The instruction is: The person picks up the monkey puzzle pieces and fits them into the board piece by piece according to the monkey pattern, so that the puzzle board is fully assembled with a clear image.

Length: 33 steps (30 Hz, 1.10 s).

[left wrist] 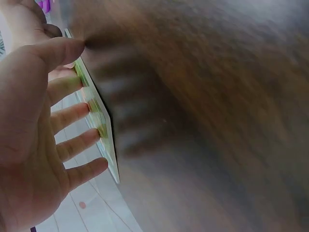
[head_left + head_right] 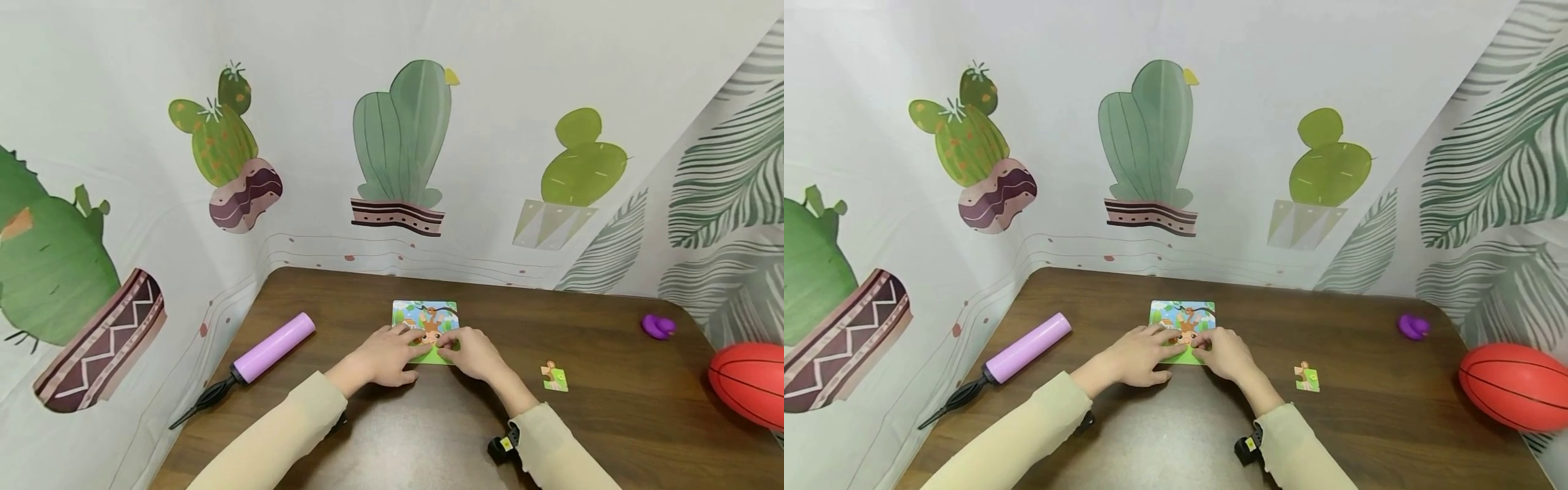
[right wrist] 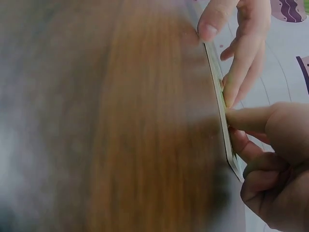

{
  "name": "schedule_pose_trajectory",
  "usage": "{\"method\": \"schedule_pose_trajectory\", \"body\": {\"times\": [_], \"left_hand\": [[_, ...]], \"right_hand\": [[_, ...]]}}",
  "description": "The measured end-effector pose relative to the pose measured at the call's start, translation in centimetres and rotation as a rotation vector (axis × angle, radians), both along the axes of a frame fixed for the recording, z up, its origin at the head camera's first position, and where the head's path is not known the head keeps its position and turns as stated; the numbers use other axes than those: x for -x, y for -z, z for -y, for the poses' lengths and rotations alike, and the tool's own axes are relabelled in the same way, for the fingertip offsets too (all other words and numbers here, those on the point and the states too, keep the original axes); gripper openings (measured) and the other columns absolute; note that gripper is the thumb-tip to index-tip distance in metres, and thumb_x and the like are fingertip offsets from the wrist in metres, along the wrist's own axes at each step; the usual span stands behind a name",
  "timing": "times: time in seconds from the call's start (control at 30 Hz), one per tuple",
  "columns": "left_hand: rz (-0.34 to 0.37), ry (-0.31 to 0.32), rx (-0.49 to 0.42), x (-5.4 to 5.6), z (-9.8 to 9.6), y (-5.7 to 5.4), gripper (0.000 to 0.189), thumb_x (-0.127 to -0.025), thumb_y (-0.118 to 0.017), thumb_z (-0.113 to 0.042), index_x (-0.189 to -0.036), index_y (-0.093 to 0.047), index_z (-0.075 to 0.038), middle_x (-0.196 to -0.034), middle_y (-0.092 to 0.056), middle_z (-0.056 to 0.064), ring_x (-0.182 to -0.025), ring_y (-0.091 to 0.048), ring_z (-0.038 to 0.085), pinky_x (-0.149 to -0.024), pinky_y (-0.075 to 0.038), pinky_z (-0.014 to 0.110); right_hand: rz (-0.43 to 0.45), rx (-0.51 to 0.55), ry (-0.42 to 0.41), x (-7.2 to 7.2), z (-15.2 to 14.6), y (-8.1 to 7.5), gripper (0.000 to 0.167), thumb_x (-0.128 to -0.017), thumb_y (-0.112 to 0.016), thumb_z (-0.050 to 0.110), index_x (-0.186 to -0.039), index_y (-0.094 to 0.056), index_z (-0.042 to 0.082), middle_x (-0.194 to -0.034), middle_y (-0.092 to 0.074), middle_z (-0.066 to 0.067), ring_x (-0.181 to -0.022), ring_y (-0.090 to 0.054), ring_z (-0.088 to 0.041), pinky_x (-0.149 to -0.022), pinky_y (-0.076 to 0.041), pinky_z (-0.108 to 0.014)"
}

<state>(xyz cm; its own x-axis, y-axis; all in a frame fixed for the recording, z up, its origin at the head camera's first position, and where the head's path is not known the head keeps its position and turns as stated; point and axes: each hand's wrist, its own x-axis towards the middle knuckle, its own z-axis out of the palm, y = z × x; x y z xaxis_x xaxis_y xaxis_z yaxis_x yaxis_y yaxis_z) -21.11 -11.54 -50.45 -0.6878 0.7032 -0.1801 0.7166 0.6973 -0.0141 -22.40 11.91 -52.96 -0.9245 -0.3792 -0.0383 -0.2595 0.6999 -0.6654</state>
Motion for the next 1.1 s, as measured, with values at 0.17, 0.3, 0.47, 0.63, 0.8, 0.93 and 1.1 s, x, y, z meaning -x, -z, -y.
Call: {"method": "schedule_pose_trajectory", "body": {"times": [0.17,0.3,0.47,0.63,0.8,0.93,1.1], "left_hand": [[-0.031,0.005,0.007,0.1,-0.7,0.0,0.06,-0.103,-0.057,-0.052,-0.159,-0.044,-0.035,-0.157,-0.043,-0.002,-0.141,-0.041,0.025,-0.112,-0.041,0.049],[-0.053,0.019,0.005,0.3,-0.8,0.1,0.055,-0.105,-0.057,-0.047,-0.158,-0.046,-0.038,-0.153,-0.046,-0.003,-0.14,-0.041,0.025,-0.109,-0.044,0.05],[-0.057,0.018,0.008,0.7,-0.5,0.3,0.052,-0.106,-0.057,-0.043,-0.157,-0.045,-0.043,-0.157,-0.042,-0.004,-0.144,-0.038,0.026,-0.112,-0.041,0.051],[-0.017,0.002,0.005,0.9,-0.5,0.3,0.054,-0.107,-0.056,-0.043,-0.159,-0.042,-0.044,-0.167,-0.032,0.001,-0.15,-0.034,0.033,-0.118,-0.033,0.053],[-0.007,-0.026,-0.006,1.1,-0.5,0.3,0.056,-0.106,-0.056,-0.043,-0.16,-0.04,-0.044,-0.167,-0.032,-0.001,-0.149,-0.034,0.031,-0.117,-0.035,0.053],[0.0,-0.04,-0.027,1.3,-0.6,0.8,0.058,-0.106,-0.054,-0.044,-0.161,-0.037,-0.044,-0.166,-0.033,-0.003,-0.148,-0.033,0.03,-0.116,-0.035,0.053],[0.008,-0.044,-0.03,1.3,-0.9,1.0,0.059,-0.106,-0.052,-0.046,-0.162,-0.033,-0.044,-0.167,-0.031,-0.003,-0.148,-0.032,0.029,-0.116,-0.035,0.054]], "right_hand": [[-0.046,0.029,-0.033,-0.4,-1.6,-0.4,0.01,-0.096,-0.076,0.019,-0.105,-0.079,0.017,-0.088,-0.069,0.012,-0.071,-0.058,-0.008,-0.07,-0.051,-0.034],[-0.155,0.009,0.004,-0.8,-5.3,-1.4,0.017,-0.093,-0.079,0.02,-0.108,-0.079,0.012,-0.09,-0.07,0.009,-0.085,-0.065,-0.012,-0.08,-0.053,-0.04],[-0.185,-0.113,0.096,-1.9,-12.2,-2.6,0.032,-0.091,-0.081,0.031,-0.115,-0.077,0.01,-0.101,-0.072,-0.001,-0.088,-0.069,-0.022,-0.084,-0.053,-0.051],[-0.109,-0.205,0.166,-3.4,-18.0,-2.5,0.055,-0.088,-0.082,0.048,-0.122,-0.073,0.005,-0.107,-0.071,-0.009,-0.101,-0.068,-0.036,-0.084,-0.051,-0.059],[-0.056,-0.224,0.123,-4.1,-20.2,-2.0,0.069,-0.08,-0.086,0.054,-0.124,-0.07,0.003,-0.109,-0.065,-0.011,-0.103,-0.064,-0.035,-0.083,-0.051,-0.057],[-0.053,-0.217,0.089,-4.2,-20.2,-1.8,0.054,-0.08,-0.089,0.046,-0.116,-0.072,0.008,-0.106,-0.062,-0.007,-0.099,-0.061,-0.027,-0.082,-0.05,-0.05],[-0.044,-0.211,0.074,-4.4,-20.0,-2.0,0.048,-0.079,-0.09,0.044,-0.11,-0.073,0.011,-0.104,-0.061,-0.004,-0.097,-0.058,-0.023,-0.08,-0.049,-0.046]]}}
